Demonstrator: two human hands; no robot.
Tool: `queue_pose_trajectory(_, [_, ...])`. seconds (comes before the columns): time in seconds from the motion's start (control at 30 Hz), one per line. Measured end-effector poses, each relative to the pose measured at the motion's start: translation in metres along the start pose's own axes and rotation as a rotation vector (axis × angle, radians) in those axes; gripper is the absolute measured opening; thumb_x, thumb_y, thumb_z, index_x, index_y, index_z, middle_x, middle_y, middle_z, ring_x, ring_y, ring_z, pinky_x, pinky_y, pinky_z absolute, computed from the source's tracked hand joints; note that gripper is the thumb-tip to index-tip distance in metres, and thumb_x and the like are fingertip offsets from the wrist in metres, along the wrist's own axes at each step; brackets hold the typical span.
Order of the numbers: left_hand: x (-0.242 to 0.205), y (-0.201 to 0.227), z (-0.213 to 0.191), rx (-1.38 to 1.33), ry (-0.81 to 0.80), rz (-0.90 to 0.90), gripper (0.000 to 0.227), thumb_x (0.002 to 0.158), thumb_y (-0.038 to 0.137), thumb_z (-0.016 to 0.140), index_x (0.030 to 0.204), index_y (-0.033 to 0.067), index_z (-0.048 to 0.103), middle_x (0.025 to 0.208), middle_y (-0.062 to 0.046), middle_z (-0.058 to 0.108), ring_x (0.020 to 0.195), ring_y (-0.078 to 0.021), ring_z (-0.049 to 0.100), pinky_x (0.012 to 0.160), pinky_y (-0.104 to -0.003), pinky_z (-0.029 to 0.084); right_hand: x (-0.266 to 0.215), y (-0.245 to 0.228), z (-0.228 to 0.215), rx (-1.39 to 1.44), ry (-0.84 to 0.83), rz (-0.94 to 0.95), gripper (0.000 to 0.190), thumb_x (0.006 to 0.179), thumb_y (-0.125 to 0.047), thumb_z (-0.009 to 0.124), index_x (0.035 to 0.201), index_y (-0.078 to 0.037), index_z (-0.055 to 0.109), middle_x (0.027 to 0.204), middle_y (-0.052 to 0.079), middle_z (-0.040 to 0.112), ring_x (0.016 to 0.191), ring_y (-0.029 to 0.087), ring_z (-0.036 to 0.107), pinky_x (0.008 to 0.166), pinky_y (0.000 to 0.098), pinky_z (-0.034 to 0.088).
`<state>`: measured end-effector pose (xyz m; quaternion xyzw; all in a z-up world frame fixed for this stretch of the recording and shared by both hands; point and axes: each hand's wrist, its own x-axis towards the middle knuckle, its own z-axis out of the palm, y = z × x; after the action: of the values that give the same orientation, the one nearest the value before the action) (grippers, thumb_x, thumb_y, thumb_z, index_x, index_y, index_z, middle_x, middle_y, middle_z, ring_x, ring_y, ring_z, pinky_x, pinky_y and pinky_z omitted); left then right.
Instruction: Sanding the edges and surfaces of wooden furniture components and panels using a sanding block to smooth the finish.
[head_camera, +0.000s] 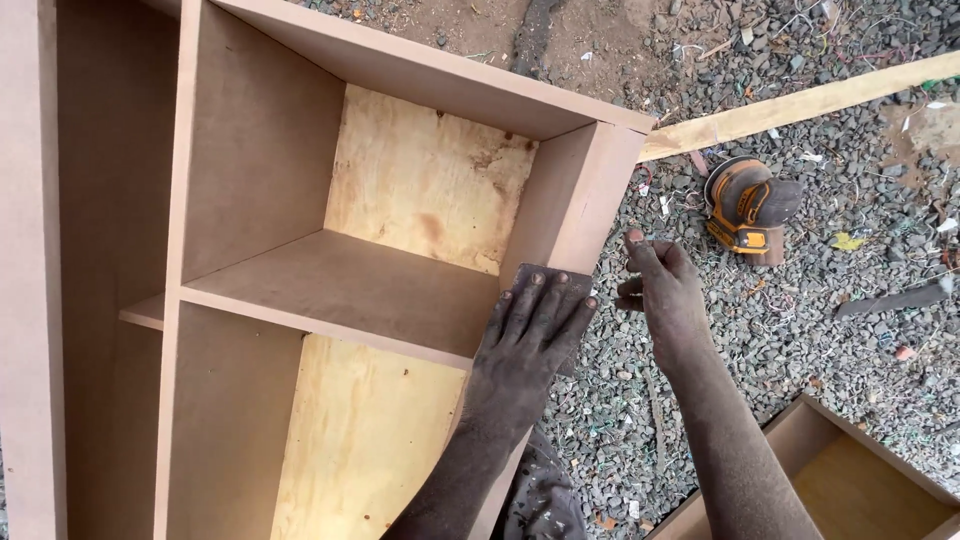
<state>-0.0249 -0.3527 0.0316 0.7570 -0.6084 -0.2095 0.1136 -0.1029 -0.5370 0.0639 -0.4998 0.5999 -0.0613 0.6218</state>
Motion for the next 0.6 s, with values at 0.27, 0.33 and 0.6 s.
queue_pose_trajectory(0.27, [-0.004, 0.0, -0.031, -0.227, -0.083, 0.039, 0.109, 0.073, 0.019, 0.072, 0.165, 0.0078, 0.015, 0.172, -0.021, 0.017, 0.157, -0.0408, 0.016, 0.126, -0.049, 0.017, -0.074, -0.004, 0.022, 0.171, -0.14, 0.233, 0.04, 0.105, -0.03, 0.053, 0.128, 0.001, 0.066, 0.103, 0.017, 0.07, 0.082, 0.027, 0.069, 0.077, 0.0431, 0.057])
queue_pose_trajectory(0.33, [-0.004, -0.005, -0.053, -0.344, -0.131, 0.029, 0.104, 0.073, 0.022, 0.067, 0.164, 0.0078, 0.019, 0.17, -0.02, 0.021, 0.157, -0.0384, 0.017, 0.126, -0.048, 0.016, -0.071, 0.009, 0.019, 0.148, -0.153, 0.16, 0.04, 0.101, -0.028, 0.058, 0.128, 0.001, 0.067, 0.102, 0.018, 0.072, 0.083, 0.027, 0.07, 0.08, 0.0432, 0.058])
queue_pose_trajectory(0.6, [0.016, 0.003, -0.043, -0.589, 0.404, -0.343, 0.055, 0.104, 0.036, 0.057, 0.154, 0.018, 0.047, 0.159, -0.012, 0.045, 0.144, -0.0324, 0.047, 0.115, -0.047, 0.04, -0.065, 0.042, 0.028, 0.182, -0.07, -0.036, 0.035, 0.097, -0.011, 0.067, 0.127, 0.007, 0.065, 0.094, 0.017, 0.075, 0.073, 0.02, 0.07, 0.069, 0.0317, 0.062])
